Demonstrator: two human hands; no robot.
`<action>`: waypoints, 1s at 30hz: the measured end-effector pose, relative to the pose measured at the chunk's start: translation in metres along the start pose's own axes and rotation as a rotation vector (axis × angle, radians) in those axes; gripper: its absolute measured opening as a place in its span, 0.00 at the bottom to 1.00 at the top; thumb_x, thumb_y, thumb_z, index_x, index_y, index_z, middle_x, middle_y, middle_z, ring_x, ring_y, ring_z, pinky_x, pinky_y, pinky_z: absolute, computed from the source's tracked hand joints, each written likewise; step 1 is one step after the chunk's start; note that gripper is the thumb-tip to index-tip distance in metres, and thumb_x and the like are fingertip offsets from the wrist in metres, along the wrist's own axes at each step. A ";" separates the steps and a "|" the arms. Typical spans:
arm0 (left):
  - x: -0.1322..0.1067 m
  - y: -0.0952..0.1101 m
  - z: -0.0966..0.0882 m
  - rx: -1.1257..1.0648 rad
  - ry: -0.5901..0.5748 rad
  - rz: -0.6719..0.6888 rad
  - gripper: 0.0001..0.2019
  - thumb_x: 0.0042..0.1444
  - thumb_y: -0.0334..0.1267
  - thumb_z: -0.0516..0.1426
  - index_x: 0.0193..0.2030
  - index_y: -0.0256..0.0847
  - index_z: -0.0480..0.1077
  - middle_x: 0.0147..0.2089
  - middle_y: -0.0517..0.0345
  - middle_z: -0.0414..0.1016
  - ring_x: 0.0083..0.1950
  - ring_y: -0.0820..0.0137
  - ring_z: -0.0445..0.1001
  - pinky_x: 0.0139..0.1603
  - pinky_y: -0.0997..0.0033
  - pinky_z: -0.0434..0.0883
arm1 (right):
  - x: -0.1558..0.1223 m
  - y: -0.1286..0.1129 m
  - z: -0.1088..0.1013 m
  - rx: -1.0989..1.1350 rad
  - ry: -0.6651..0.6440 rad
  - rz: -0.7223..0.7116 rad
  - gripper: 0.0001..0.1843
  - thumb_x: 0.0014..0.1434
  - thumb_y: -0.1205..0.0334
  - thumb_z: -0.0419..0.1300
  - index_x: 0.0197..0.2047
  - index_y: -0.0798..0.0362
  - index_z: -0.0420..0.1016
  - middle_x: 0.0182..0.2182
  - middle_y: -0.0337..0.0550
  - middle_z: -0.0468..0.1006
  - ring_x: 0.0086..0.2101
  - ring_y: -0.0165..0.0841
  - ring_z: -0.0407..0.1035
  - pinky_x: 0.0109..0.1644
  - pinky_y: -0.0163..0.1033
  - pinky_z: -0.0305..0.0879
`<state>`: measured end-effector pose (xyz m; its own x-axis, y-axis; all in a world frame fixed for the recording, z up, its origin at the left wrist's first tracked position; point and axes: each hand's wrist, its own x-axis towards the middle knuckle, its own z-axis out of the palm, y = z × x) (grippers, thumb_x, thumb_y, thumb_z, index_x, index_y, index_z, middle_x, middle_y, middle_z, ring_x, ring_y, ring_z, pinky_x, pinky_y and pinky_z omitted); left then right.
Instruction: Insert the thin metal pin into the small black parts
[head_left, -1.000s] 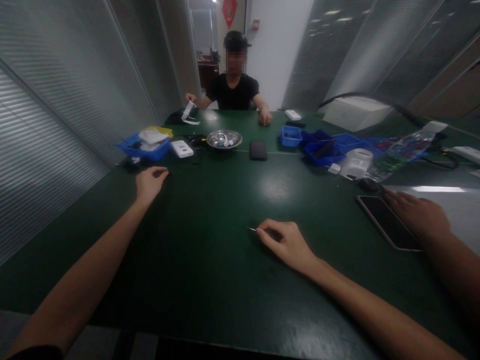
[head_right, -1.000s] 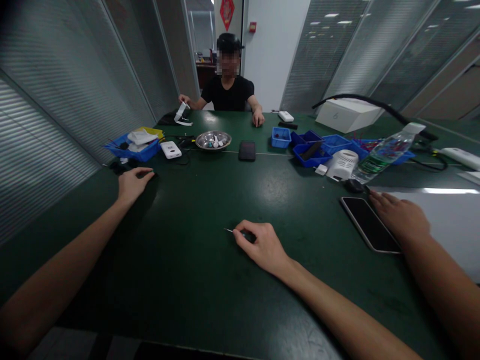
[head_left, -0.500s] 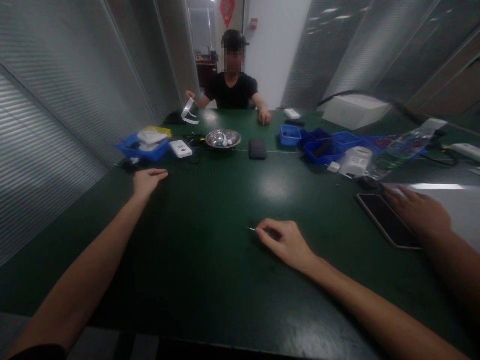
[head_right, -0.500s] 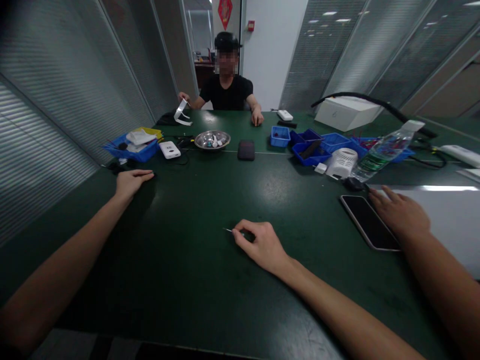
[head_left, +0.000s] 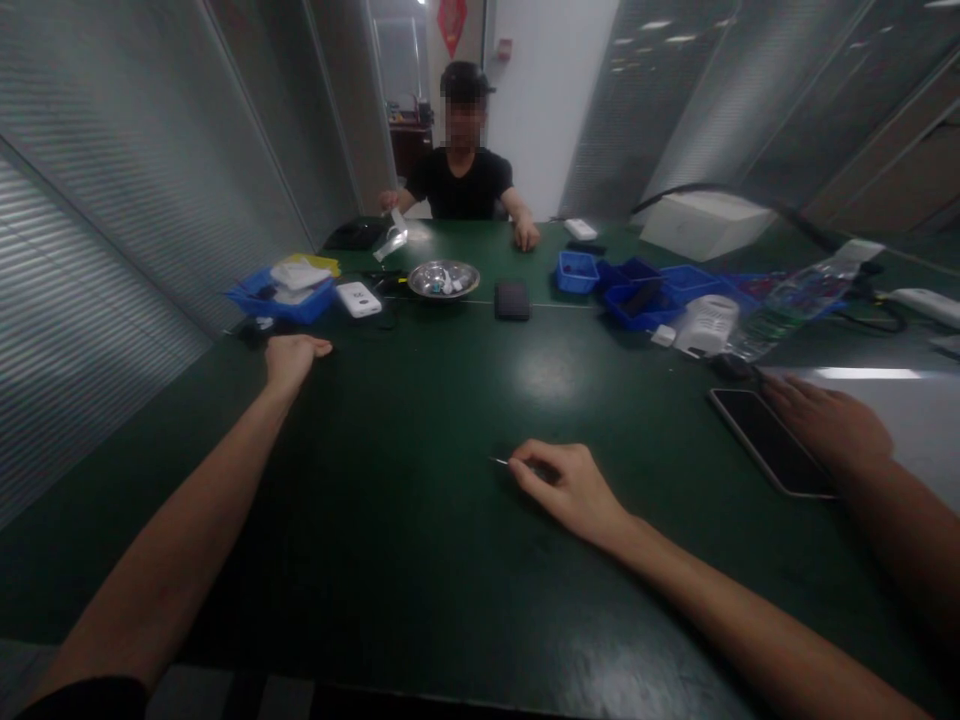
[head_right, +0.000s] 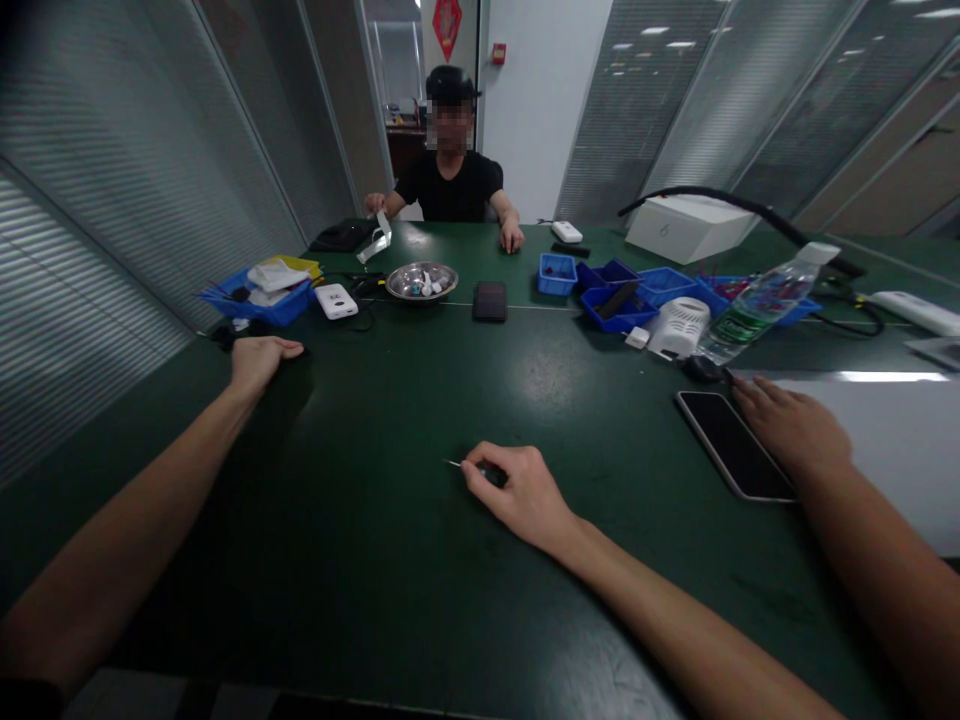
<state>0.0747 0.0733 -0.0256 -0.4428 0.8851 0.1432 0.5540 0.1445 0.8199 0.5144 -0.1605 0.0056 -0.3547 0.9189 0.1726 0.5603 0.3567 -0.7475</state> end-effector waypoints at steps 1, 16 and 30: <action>-0.003 0.001 -0.001 0.061 -0.009 0.039 0.12 0.49 0.35 0.65 0.41 0.38 0.83 0.39 0.51 0.84 0.41 0.60 0.80 0.47 0.65 0.73 | 0.000 0.000 0.000 0.000 0.000 0.000 0.13 0.70 0.56 0.58 0.40 0.53 0.81 0.29 0.37 0.79 0.25 0.28 0.69 0.29 0.33 0.61; -0.091 0.036 0.015 0.530 -0.347 0.898 0.15 0.69 0.34 0.52 0.55 0.35 0.77 0.56 0.43 0.79 0.56 0.56 0.76 0.59 0.54 0.71 | 0.001 -0.003 0.000 -0.027 0.035 0.028 0.14 0.70 0.56 0.57 0.40 0.53 0.81 0.31 0.39 0.81 0.27 0.30 0.73 0.31 0.34 0.64; -0.225 0.095 0.039 -0.091 -0.985 0.863 0.14 0.64 0.34 0.62 0.56 0.42 0.74 0.53 0.51 0.75 0.53 0.64 0.73 0.54 0.63 0.71 | 0.003 -0.001 0.002 -0.116 0.037 0.042 0.10 0.67 0.58 0.60 0.38 0.52 0.80 0.26 0.38 0.80 0.24 0.30 0.72 0.29 0.33 0.63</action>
<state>0.2542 -0.0945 -0.0015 0.7466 0.6325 0.2062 0.3321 -0.6229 0.7084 0.5113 -0.1580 0.0052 -0.3024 0.9382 0.1681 0.6573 0.3330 -0.6761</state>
